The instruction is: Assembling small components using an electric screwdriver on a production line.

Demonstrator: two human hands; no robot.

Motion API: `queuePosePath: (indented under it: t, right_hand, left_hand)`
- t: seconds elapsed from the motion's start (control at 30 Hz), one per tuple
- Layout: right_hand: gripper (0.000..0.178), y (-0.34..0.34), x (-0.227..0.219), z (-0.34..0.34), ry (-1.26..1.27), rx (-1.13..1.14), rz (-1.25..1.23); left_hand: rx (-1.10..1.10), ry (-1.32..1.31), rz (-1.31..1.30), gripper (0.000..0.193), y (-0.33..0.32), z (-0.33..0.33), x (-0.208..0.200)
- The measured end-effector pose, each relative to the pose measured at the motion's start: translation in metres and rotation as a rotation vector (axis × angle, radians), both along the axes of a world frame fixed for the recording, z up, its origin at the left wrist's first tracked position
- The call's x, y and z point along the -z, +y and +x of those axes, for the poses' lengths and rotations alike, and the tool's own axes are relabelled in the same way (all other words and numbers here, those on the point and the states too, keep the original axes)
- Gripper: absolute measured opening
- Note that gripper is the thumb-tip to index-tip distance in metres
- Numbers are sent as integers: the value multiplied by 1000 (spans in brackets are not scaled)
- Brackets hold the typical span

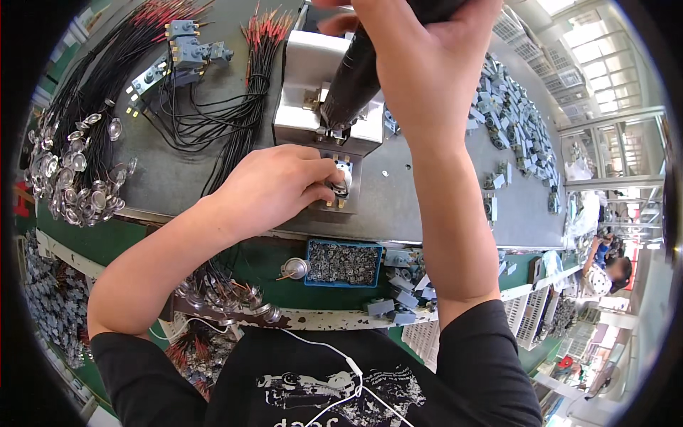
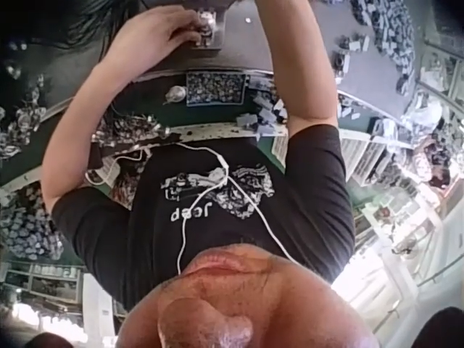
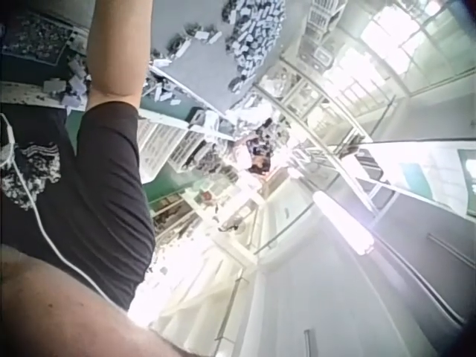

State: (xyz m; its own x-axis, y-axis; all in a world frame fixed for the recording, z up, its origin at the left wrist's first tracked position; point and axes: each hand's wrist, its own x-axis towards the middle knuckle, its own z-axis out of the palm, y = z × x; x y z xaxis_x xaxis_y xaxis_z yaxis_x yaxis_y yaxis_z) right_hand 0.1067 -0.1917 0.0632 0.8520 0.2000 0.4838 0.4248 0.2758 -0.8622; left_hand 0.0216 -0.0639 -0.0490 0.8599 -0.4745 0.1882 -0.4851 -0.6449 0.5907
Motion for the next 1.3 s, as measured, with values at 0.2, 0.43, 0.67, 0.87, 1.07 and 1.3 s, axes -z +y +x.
queuePosePath:
  t: [0.2,0.43,0.67,0.87,1.07,1.3]
  right_hand:
    - [52,-3,18,-22,-138,22,93]
    - [48,-31,41,22,-683,-166,342]
    - [47,-30,44,21,-797,-111,316]
    - [54,-30,48,24,-896,-123,227]
    - [60,-29,59,43,-902,-184,163]
    - [64,-18,44,-36,-17,71,71]
  left_hand:
    - [-26,2,-81,20,2,-5,14]
    - [-13,45,-120,20,0,1,11]
    - [-25,27,-83,19,1,-1,10]
    - [-16,13,-77,19,0,-1,9]
    - [-32,46,-70,18,-1,0,8]
    - [-26,82,-86,18,2,1,11]
